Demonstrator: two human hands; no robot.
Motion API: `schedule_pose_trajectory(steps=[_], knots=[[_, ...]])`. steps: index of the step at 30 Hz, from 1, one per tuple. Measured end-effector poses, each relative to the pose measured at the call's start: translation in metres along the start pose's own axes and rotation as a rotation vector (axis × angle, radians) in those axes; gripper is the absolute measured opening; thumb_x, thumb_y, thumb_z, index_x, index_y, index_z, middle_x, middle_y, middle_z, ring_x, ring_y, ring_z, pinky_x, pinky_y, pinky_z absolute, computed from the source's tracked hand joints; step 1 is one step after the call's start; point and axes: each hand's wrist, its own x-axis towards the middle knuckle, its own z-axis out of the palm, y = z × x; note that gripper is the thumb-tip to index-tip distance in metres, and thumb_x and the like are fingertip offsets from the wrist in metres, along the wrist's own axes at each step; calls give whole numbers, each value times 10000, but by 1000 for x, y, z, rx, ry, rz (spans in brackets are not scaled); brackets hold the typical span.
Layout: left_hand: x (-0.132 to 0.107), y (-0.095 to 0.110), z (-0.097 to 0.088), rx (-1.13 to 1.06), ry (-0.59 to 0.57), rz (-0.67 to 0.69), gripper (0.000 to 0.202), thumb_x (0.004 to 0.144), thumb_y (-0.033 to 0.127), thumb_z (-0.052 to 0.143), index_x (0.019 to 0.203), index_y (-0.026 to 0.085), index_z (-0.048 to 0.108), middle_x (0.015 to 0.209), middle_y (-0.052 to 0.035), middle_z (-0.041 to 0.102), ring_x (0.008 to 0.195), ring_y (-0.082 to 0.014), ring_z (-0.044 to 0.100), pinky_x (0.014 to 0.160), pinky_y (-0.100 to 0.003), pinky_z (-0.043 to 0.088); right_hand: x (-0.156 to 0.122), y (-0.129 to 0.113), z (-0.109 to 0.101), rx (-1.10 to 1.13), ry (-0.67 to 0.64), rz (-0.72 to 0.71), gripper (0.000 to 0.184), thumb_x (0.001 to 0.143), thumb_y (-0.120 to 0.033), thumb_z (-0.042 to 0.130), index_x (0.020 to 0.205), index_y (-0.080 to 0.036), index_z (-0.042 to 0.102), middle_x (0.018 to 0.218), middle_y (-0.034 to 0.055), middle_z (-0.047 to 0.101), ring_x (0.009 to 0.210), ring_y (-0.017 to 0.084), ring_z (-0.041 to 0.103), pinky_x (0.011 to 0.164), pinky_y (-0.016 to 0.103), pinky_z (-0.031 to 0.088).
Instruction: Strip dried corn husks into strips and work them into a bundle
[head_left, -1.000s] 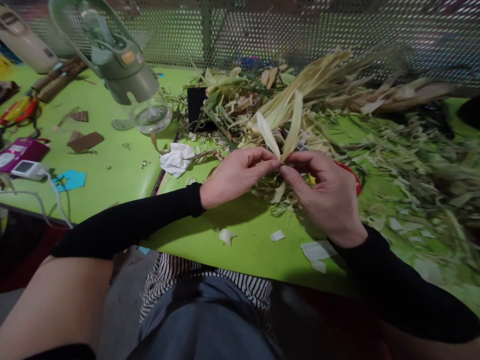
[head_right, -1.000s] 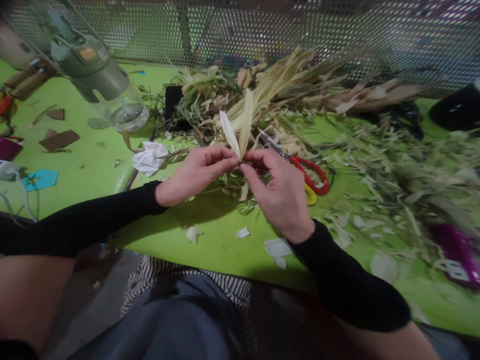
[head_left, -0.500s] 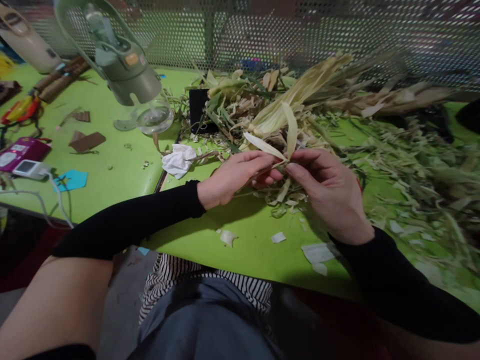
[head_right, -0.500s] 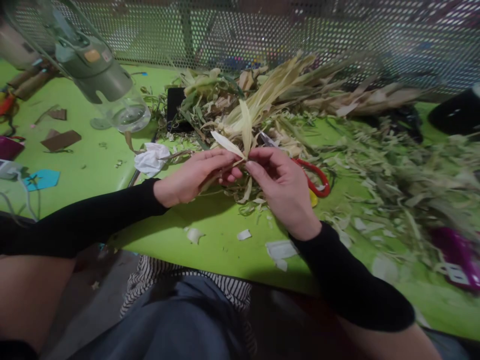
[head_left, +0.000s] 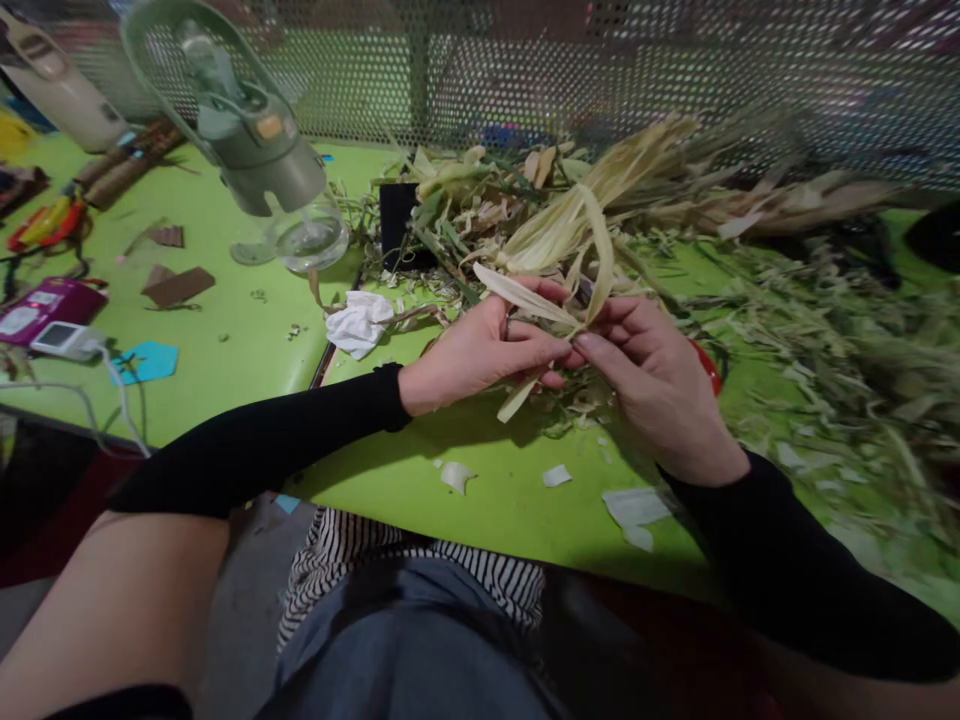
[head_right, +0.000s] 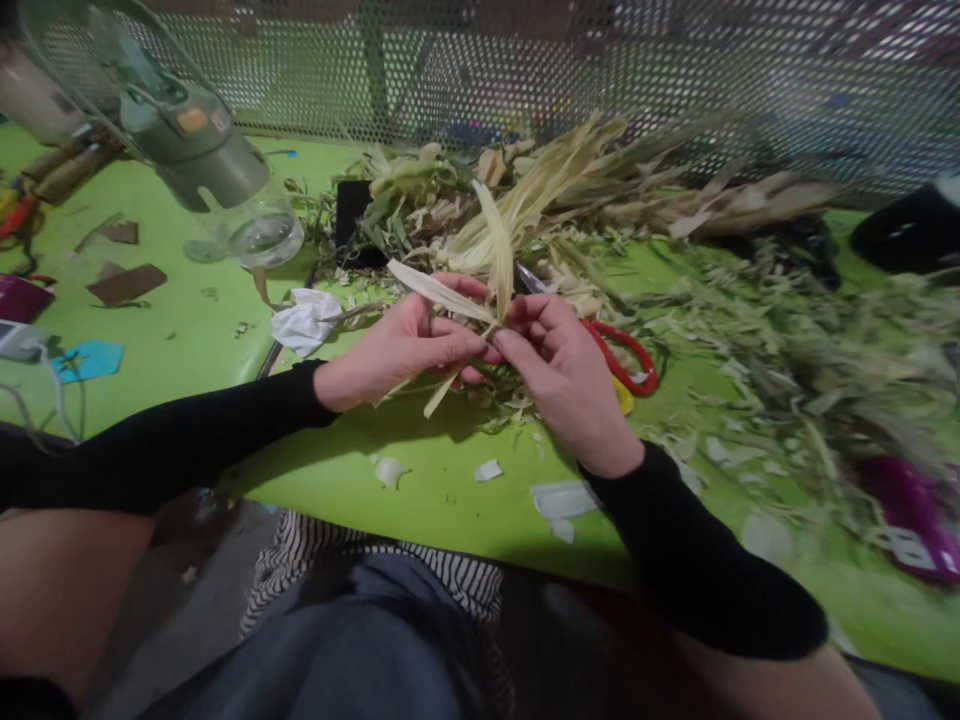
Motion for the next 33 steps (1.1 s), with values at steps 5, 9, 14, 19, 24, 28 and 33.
schedule_pose_trajectory(steps=[5,9,14,19,24,28,33], knots=[[-1,1,2,87,26,14,258,933,205,713,1158,135,608,790,1,722,700,-81,692,687,-192,568,-2,-4,1,-101,-42,-21,277,833,-457,814,837,-236,646,703,-13,686,650,167,669,627,307,561],[2,0,1,37,95,-15,158,991,251,643,1059,109,658,824,-43,747,692,-78,685,710,-202,573,-3,-6,2,-103,3,-11,305,889,-537,751,812,-249,683,732,4,694,683,173,662,657,326,562],[5,3,3,-88,96,-138,285,1049,269,506,1115,76,706,949,-123,787,782,-117,708,827,-273,600,-1,1,-1,-195,209,-92,173,917,-434,715,898,-264,686,844,10,694,726,178,628,677,353,539],[4,4,2,-137,92,-139,305,1059,262,455,1119,108,711,1030,-115,793,901,-137,719,920,-294,571,-2,3,-3,-560,325,-568,83,908,-225,694,989,-235,677,1010,65,703,942,231,664,824,418,541],[6,-4,-2,-122,120,-46,220,1026,256,539,1045,128,717,977,-63,764,872,-104,689,896,-243,531,-10,-2,0,-985,61,-898,193,930,-196,697,1094,-298,708,1128,61,741,1038,275,670,877,453,512],[5,-11,-2,-133,115,42,127,948,220,687,996,110,729,964,-41,748,876,-89,667,886,-227,516,-11,-3,-1,-1026,-7,-971,132,981,-242,666,1078,-314,721,1063,10,793,1000,240,689,840,410,512],[4,-8,-3,-142,98,2,101,950,209,692,965,115,728,908,-31,749,850,-97,687,915,-277,549,-10,-1,-3,-635,-7,-914,181,966,-164,655,1041,-315,720,995,-2,810,920,216,739,801,395,550]])
